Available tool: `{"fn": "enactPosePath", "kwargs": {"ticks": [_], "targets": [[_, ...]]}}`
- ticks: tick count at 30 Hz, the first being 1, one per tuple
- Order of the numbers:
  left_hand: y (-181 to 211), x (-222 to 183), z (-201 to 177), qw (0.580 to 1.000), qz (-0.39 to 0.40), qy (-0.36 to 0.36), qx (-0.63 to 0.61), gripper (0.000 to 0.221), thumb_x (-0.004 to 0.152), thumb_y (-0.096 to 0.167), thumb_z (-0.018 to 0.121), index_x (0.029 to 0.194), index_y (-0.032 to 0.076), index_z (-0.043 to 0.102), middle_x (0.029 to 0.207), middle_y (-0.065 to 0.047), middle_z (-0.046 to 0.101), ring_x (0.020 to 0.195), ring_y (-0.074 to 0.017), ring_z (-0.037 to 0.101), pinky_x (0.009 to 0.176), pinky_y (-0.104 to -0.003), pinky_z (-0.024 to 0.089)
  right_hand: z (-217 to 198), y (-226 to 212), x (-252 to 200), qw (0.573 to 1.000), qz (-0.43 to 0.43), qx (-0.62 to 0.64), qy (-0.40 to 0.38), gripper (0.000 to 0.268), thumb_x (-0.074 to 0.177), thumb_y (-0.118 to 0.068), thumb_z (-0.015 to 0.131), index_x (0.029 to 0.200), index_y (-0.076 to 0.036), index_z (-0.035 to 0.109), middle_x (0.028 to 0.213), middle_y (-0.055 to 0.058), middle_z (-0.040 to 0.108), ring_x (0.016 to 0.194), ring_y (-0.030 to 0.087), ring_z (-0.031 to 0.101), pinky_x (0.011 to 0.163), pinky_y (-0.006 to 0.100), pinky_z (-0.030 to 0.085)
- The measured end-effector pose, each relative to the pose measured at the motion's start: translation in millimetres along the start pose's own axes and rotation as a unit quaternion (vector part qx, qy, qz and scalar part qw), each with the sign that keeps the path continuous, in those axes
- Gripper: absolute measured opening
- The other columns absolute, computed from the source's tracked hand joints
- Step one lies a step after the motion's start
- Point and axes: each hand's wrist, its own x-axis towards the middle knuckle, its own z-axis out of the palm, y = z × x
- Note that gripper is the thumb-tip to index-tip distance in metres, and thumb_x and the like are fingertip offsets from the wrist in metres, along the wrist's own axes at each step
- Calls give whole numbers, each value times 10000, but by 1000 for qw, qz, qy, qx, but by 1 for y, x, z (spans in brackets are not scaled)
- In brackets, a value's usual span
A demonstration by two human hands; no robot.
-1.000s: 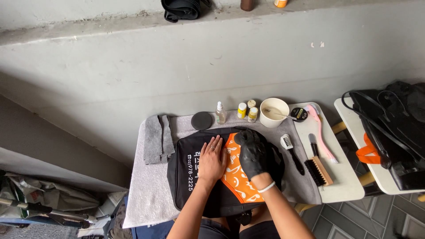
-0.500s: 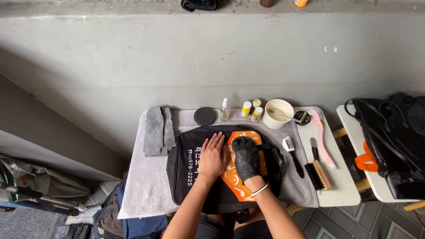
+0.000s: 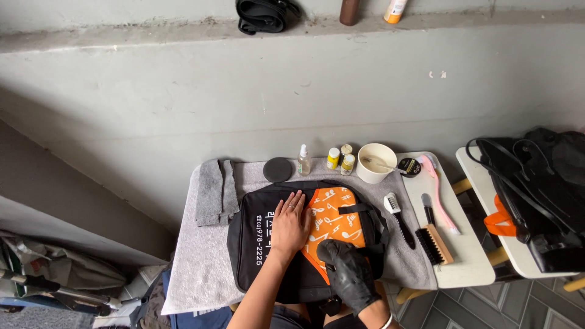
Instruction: Buffing and cleaning bags using sponges, brushes, and cleaning solutions at a polishing station.
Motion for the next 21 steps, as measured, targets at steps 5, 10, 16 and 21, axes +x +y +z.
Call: {"fn": "enactPosePath", "kwargs": {"ticks": [5,10,16,21], "targets": [[2,1,-4,1000,3,-11,-2,508,1038,346,483,1484,109,542,1555,-47,525,1470,-213,441,1234,-435,276,-36,7,29,999,29,39,-5,522,731,-152,670,1242,-255,642,1138,42,678,1025,257,682,775,358,595],[1,3,-3,1000,3,-12,-3,502,1043,333,485,1489,108,534,1563,-49,516,1475,-212,433,1237,-437,270,-54,20,68,997,39,69,-5,532,761,-152,635,1276,-288,643,1191,20,677,1039,240,692,772,350,596],[-5,2,3,1000,4,13,-4,496,1030,316,483,1483,125,541,1557,-30,522,1469,-199,438,1231,-430,276,31,18,118,993,84,80,2,411,890,-193,632,1277,-69,688,1113,200,718,1028,373,663,805,397,577],[-3,0,-4,1000,12,20,-7,494,1011,249,447,1482,134,545,1543,-20,541,1453,-195,460,1227,-429,282,38,-6,97,998,41,-35,-44,683,735,-328,769,1329,-37,599,1150,156,634,1017,325,622,785,424,572]]}}
